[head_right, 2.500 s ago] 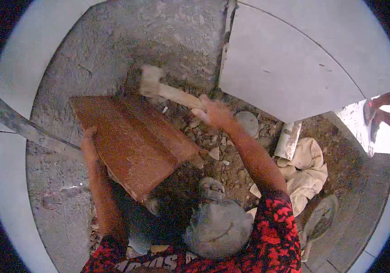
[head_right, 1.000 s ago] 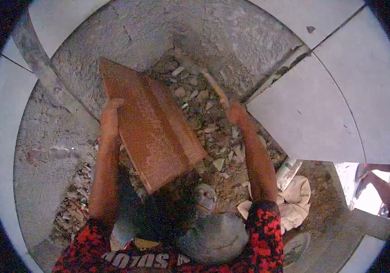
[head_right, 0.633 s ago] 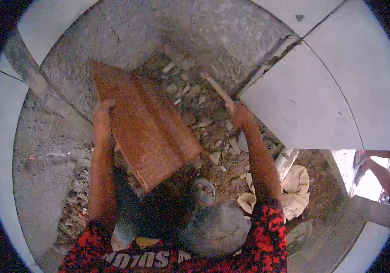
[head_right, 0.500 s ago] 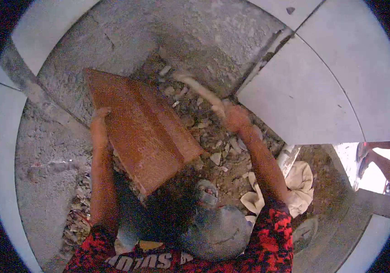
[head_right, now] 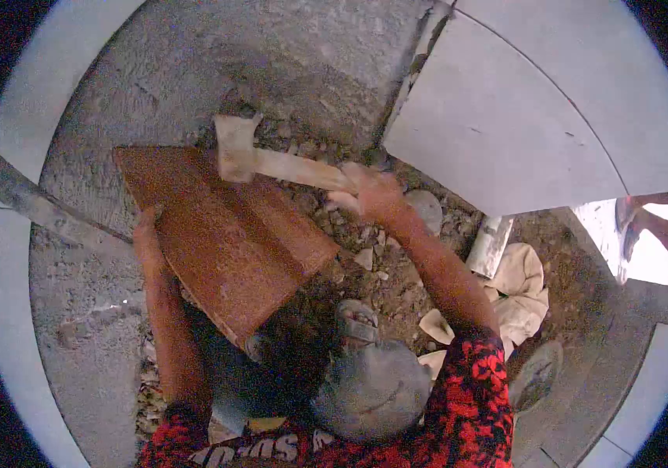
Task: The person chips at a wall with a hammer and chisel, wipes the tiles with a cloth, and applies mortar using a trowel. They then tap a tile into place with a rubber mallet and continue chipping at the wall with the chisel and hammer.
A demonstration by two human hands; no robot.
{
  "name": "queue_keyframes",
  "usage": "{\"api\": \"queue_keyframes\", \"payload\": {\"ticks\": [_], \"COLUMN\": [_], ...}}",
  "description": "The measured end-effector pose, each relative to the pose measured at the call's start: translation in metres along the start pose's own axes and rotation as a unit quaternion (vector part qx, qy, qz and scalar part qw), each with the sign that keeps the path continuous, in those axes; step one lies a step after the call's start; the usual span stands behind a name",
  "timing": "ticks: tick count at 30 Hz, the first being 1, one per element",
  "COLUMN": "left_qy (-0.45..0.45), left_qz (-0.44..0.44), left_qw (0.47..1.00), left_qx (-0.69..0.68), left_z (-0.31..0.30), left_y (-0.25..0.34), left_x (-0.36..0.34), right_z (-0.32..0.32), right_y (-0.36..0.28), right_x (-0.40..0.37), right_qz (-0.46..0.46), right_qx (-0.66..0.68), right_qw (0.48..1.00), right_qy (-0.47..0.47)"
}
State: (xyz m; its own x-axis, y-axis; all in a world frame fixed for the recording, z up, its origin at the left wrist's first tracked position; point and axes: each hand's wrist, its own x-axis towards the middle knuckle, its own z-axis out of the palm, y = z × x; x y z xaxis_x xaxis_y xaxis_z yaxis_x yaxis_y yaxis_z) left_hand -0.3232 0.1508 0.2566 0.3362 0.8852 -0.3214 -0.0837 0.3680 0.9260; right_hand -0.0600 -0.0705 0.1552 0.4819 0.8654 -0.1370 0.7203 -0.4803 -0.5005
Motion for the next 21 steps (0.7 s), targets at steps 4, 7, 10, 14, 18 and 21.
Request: {"api": "queue_keyframes", "payload": {"ticks": [4, 7, 10, 14, 18, 21], "left_qy": [-0.024, 0.039, 0.034, 0.018, 0.007, 0.030], "left_qz": [0.090, 0.027, 0.068, 0.051, 0.053, 0.034], "left_qw": [0.994, 0.996, 0.992, 0.997, 0.998, 0.998], "left_qx": [0.053, 0.075, 0.101, 0.062, 0.025, 0.053], "left_z": [0.002, -0.002, -0.010, 0.003, -0.003, 0.003], "left_y": [0.003, 0.000, -0.005, 0.001, -0.004, 0.004], "left_x": [0.003, 0.010, 0.009, 0.008, 0.010, 0.001], "right_z": [-0.003, 0.010, -0.011, 0.023, 0.025, -0.018], "right_y": [0.054, 0.053, -0.009, 0.037, 0.049, -0.031], "right_x": [0.017, 0.023, 0.002, 0.021, 0.054, 0.026], "right_qz": [0.095, 0.058, 0.061, -0.053, 0.115, 0.088], "right_qx": [-0.049, -0.136, -0.032, -0.061, -0.075, -0.047], "right_qw": [0.993, 0.989, 0.997, 0.995, 0.989, 0.994], "right_qy": [-0.041, -0.001, -0.046, 0.062, -0.055, -0.049]}}
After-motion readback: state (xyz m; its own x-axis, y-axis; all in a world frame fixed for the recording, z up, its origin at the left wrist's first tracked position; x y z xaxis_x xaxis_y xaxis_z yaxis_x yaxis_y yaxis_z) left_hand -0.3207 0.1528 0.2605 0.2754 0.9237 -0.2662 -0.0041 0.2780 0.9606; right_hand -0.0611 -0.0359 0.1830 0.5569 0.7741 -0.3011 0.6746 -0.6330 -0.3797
